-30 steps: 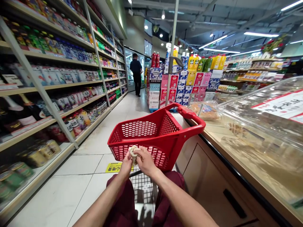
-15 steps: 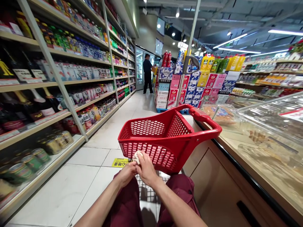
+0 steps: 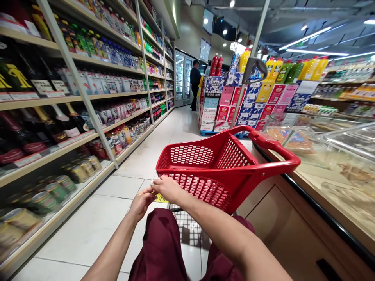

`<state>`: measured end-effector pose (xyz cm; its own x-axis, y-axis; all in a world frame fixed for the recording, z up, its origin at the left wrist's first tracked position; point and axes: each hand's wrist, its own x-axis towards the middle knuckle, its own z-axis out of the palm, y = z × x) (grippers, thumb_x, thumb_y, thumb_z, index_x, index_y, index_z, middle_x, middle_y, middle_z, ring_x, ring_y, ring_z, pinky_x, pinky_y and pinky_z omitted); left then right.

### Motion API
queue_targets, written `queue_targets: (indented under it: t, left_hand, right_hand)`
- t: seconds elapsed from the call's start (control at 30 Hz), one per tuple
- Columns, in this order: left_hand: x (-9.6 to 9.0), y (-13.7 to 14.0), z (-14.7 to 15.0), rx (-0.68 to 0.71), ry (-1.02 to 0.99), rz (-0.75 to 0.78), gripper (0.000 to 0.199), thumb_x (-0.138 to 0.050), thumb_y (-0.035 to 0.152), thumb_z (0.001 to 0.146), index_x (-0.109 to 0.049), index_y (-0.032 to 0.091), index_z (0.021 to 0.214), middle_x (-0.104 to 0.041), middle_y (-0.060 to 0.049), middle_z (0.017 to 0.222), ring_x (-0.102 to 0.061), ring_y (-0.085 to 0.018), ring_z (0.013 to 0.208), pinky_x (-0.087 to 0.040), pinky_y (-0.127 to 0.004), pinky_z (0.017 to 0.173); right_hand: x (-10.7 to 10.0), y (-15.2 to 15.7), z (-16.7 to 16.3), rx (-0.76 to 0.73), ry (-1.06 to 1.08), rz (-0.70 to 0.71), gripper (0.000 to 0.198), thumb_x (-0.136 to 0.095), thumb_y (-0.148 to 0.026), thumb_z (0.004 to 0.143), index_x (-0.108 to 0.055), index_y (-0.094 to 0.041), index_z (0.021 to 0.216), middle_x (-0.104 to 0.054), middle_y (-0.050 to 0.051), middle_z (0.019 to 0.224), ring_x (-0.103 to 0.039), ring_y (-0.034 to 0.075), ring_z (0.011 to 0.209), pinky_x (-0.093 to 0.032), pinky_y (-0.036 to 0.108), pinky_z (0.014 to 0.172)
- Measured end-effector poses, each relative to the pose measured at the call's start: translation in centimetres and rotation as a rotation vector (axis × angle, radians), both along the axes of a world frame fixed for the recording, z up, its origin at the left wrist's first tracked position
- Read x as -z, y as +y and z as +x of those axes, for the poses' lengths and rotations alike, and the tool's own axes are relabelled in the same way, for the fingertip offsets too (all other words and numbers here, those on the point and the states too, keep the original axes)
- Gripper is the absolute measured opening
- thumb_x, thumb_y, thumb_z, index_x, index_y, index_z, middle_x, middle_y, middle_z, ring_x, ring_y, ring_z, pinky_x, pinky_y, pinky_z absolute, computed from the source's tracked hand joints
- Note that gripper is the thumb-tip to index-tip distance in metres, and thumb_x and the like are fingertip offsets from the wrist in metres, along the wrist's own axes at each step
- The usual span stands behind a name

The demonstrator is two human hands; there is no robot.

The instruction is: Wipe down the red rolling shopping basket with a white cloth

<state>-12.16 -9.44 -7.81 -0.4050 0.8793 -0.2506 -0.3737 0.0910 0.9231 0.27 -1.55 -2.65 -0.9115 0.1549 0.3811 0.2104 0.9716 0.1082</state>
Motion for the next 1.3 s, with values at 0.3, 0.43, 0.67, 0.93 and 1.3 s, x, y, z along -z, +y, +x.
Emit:
queue_targets:
  t: [0.3, 0.43, 0.67, 0.93, 1.3]
  left_hand:
    - [4.0, 0.9, 0.6, -0.087, 0.383, -0.085, 0.020, -0.053, 0.012, 0.056, -0.062, 0.017, 0.073, -0.067, -0.004, 0.078, -0.062, -0.017, 0.082, -0.046, -0.029, 0.077]
    - [4.6, 1.2, 1.1, -0.061, 0.578, -0.132, 0.021, -0.049, 0.009, 0.061, -0.062, 0.017, 0.075, -0.067, -0.005, 0.083, -0.061, -0.016, 0.082, -0.045, -0.029, 0.081]
    - [2.3, 1.1, 3.4, 0.029, 0.890, -0.150, 0.030, -0.044, 0.003, 0.062, -0.062, 0.019, 0.080, -0.067, -0.003, 0.086, -0.059, -0.015, 0.083, -0.042, -0.028, 0.083]
    - [1.0, 1.7, 6.2, 0.101, 1.079, -0.126, 0.034, -0.041, 0.005, 0.067, -0.061, 0.018, 0.091, -0.064, -0.007, 0.096, -0.058, -0.017, 0.090, -0.041, -0.030, 0.083]
    - [-0.1, 2.1, 8.6, 0.191, 1.293, -0.162, 0.036, -0.039, 0.006, 0.070, -0.058, 0.016, 0.098, -0.060, -0.010, 0.108, -0.054, -0.021, 0.102, -0.035, -0.037, 0.092]
  right_hand:
    - [8.5, 1.6, 2.4, 0.081, 0.090, 0.099, 0.028, -0.040, -0.017, 0.089, -0.059, -0.015, 0.110, -0.060, 0.007, 0.112, -0.042, 0.018, 0.119, -0.037, 0.035, 0.102]
    - [8.5, 1.5, 2.6, 0.104, 0.154, 0.107, 0.031, -0.038, -0.016, 0.090, -0.056, -0.019, 0.115, -0.052, 0.005, 0.124, -0.034, 0.018, 0.126, -0.030, 0.037, 0.107]
    - [8.5, 1.8, 4.2, 0.130, 0.108, 0.104, 0.030, -0.043, -0.011, 0.086, -0.058, -0.013, 0.112, -0.056, 0.009, 0.118, -0.034, 0.020, 0.126, -0.034, 0.041, 0.105]
    - [6.8, 2.5, 6.5, 0.185, 0.269, 0.138, 0.033, -0.038, -0.010, 0.089, -0.052, -0.013, 0.119, -0.049, 0.010, 0.128, -0.026, 0.023, 0.130, -0.029, 0.049, 0.106]
    - [6.6, 3.1, 9.1, 0.224, 0.303, 0.120, 0.034, -0.037, -0.013, 0.091, -0.050, -0.015, 0.121, -0.050, 0.008, 0.128, -0.027, 0.021, 0.130, -0.029, 0.049, 0.106]
